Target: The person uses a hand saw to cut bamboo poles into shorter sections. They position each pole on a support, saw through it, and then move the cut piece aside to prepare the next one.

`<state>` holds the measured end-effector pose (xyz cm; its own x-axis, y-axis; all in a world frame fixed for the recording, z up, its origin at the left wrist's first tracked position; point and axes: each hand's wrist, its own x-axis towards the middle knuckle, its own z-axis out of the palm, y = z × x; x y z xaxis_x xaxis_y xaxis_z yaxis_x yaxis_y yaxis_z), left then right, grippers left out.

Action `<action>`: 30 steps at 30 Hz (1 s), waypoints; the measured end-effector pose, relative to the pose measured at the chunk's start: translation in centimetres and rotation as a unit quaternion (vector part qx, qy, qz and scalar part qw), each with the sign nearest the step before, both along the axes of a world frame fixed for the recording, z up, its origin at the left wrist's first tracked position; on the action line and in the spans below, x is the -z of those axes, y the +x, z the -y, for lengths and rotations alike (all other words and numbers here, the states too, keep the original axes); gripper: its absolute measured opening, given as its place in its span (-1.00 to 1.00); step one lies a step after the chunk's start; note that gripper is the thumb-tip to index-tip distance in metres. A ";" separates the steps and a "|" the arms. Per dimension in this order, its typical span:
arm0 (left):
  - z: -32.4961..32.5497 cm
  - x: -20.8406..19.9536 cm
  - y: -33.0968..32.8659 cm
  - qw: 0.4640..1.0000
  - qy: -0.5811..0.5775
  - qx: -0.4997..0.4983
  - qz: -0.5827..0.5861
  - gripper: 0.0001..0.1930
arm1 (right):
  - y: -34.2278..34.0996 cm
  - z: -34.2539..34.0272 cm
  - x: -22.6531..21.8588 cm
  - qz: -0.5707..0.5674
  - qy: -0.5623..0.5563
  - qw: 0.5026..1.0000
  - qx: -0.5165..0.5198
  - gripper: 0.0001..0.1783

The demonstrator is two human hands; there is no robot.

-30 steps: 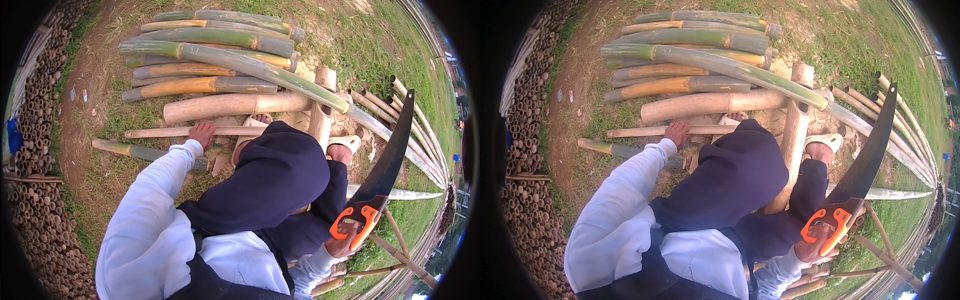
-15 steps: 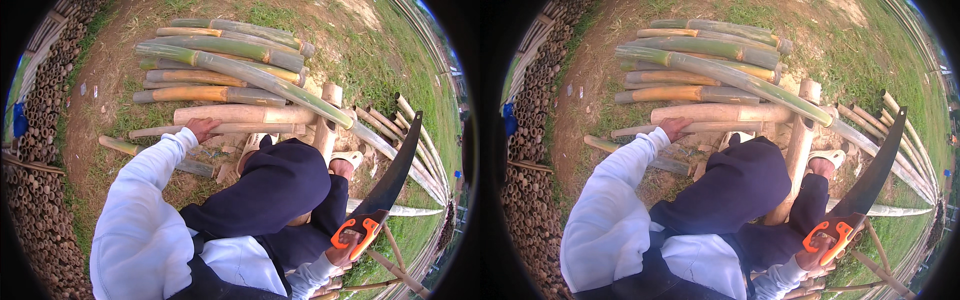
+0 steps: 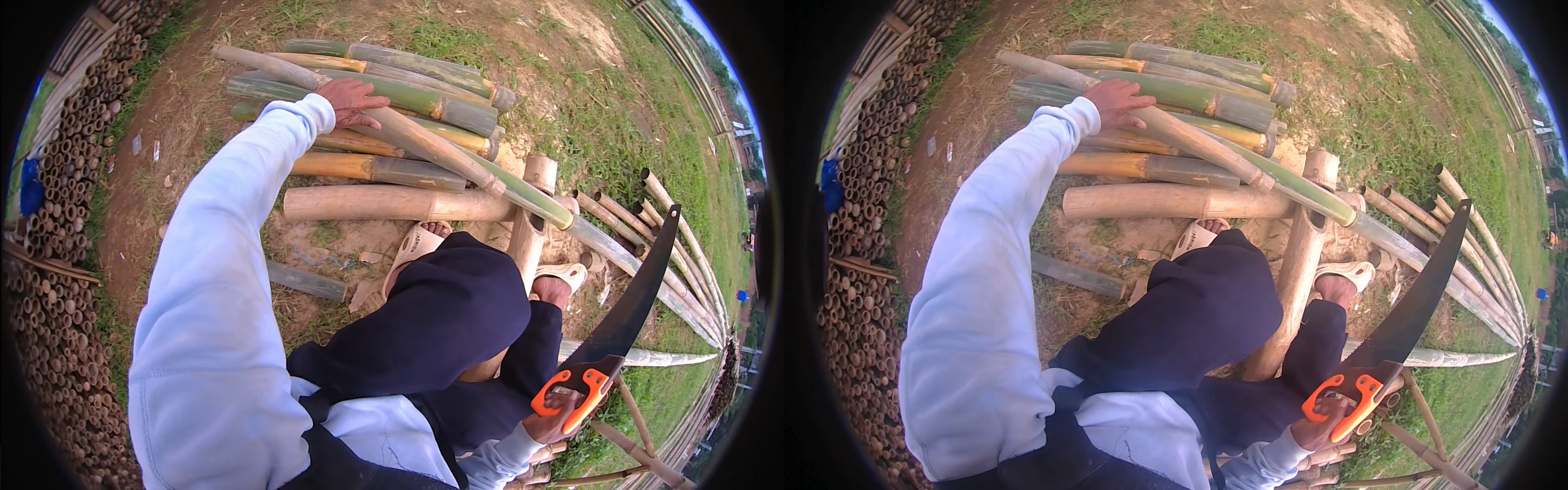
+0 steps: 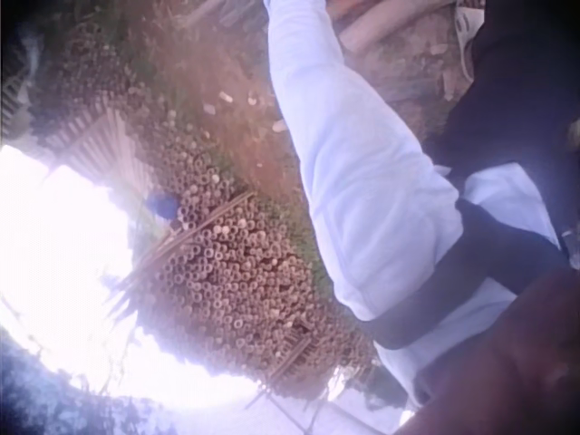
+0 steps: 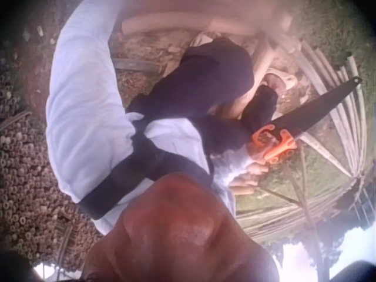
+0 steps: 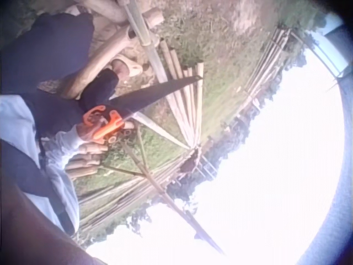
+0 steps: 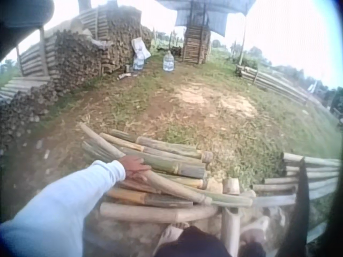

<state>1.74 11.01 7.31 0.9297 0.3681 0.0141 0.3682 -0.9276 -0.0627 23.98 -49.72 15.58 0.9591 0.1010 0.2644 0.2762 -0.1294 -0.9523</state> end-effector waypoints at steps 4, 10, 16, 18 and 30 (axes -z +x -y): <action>-1.7 2.1 -0.4 0.999 -0.018 -0.030 0.000 -0.35 | -0.1 -0.4 0.1 0.004 -0.015 1.000 0.010 -0.73; -0.1 3.0 1.8 0.999 -0.046 0.007 -0.013 -0.31 | 0.1 -0.4 0.5 0.065 -0.053 0.996 -0.011 -0.74; 0.6 3.4 2.3 0.998 -0.050 -0.004 -0.028 -0.30 | 0.3 0.0 0.8 0.038 -0.041 0.998 -0.019 -0.75; 0.3 2.6 2.3 0.998 -0.054 -0.032 -0.031 -0.30 | 1.3 1.2 1.6 0.004 -0.015 0.999 -0.033 -0.79; 0.7 3.0 2.2 0.995 -0.090 -0.024 -0.030 -0.32 | 0.4 0.2 1.7 -0.002 -0.024 1.000 -0.001 -0.79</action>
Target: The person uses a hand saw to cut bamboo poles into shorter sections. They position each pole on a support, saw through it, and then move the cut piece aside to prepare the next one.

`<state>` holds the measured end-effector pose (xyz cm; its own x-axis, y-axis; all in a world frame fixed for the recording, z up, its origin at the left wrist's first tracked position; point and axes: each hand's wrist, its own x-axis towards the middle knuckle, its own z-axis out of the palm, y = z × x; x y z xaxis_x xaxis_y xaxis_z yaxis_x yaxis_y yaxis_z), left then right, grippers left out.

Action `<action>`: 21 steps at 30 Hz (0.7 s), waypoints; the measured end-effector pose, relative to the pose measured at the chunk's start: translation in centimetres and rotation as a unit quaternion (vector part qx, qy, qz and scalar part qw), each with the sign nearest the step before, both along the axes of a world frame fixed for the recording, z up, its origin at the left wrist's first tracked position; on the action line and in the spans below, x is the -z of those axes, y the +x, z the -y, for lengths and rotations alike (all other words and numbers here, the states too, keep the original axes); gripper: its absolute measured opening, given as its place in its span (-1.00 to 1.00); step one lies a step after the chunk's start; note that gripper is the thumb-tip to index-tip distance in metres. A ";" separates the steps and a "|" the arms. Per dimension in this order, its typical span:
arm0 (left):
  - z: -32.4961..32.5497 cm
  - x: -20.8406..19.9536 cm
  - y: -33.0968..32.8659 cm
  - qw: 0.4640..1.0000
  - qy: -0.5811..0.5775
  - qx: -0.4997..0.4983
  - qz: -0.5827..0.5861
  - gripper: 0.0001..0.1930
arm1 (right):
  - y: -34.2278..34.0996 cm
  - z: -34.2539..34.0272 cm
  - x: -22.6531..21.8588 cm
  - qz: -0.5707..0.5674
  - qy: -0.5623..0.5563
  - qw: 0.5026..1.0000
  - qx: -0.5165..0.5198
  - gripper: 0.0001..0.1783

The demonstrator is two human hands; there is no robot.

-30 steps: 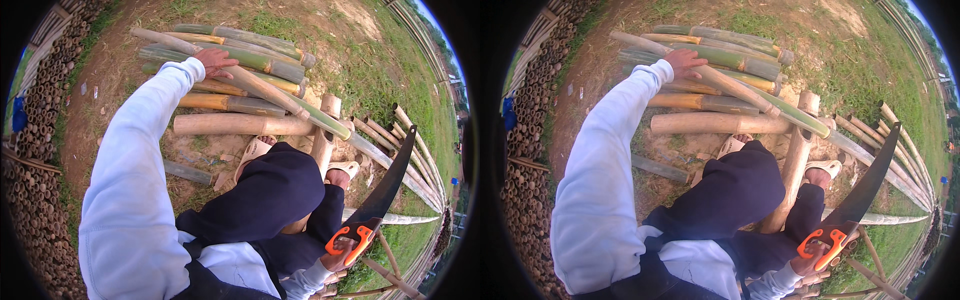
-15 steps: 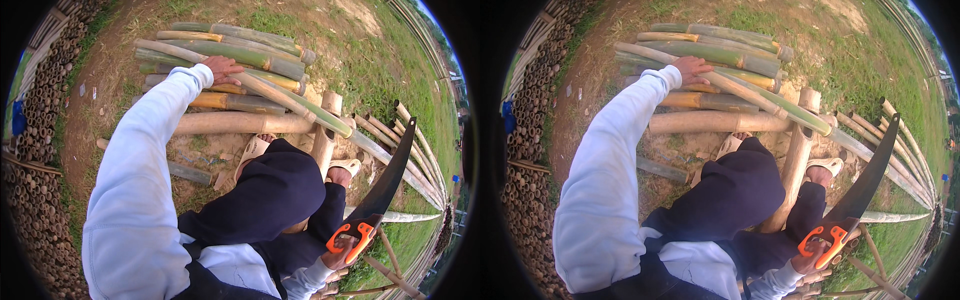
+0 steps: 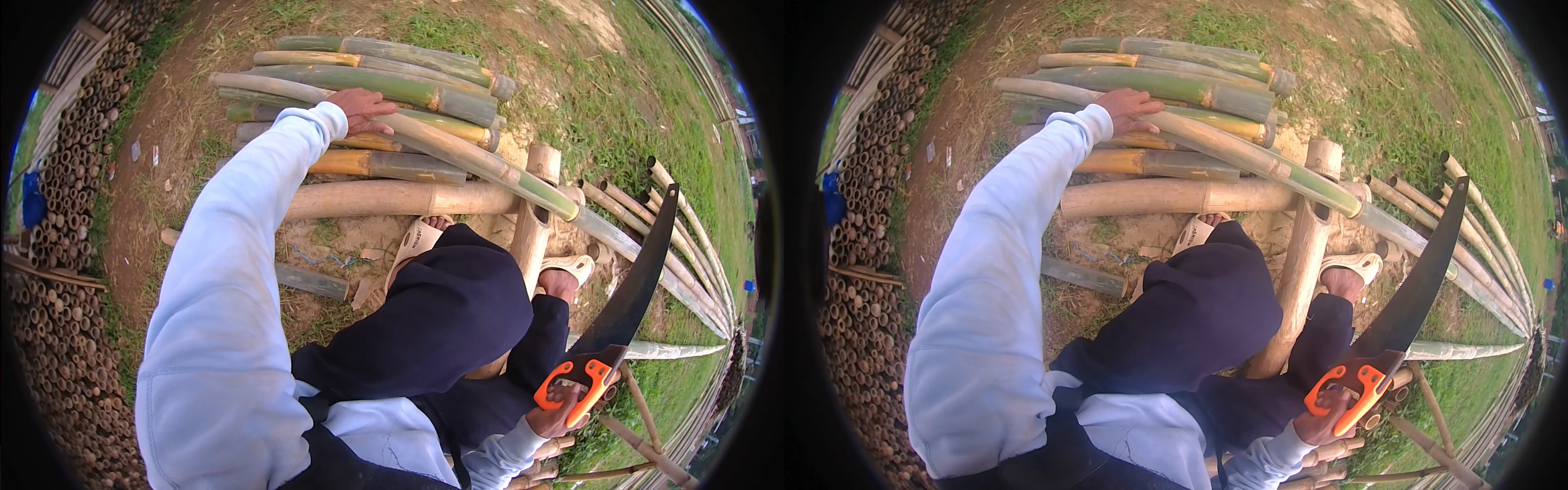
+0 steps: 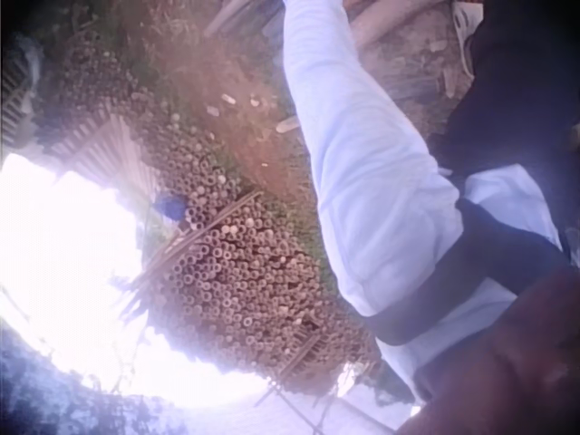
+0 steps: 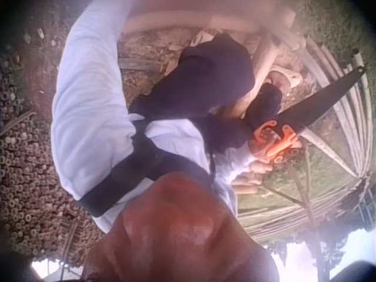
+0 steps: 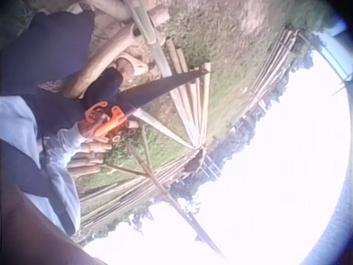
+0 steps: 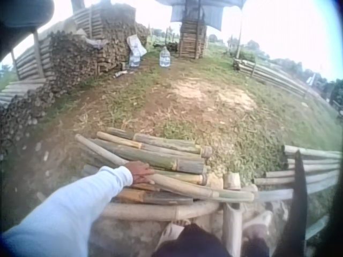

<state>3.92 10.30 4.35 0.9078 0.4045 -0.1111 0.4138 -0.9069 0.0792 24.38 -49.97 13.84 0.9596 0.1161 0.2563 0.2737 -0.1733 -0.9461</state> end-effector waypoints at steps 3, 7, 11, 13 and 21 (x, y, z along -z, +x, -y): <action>-0.7 1.0 1.1 1.000 0.009 0.027 0.012 -0.35 | 0.6 1.3 1.7 0.054 -0.030 0.998 -0.007 -0.83; 0.4 1.2 1.8 0.998 -0.016 -0.028 0.052 -0.40 | -0.7 -3.3 -1.7 -0.020 -0.022 1.000 0.002 -0.76; -0.4 2.2 1.8 0.993 0.010 -0.012 0.118 -0.40 | -0.9 -4.8 -1.6 -0.075 -0.017 0.997 -0.030 -0.84; -0.5 2.5 2.2 0.993 -0.017 -0.012 0.120 -0.40 | -1.5 -5.8 -1.6 -0.103 -0.028 0.992 -0.062 -0.85; 1.0 1.4 4.2 0.998 -0.039 -0.051 -0.009 -0.07 | -3.1 -11.3 2.6 -0.172 -0.026 0.970 -0.166 -0.83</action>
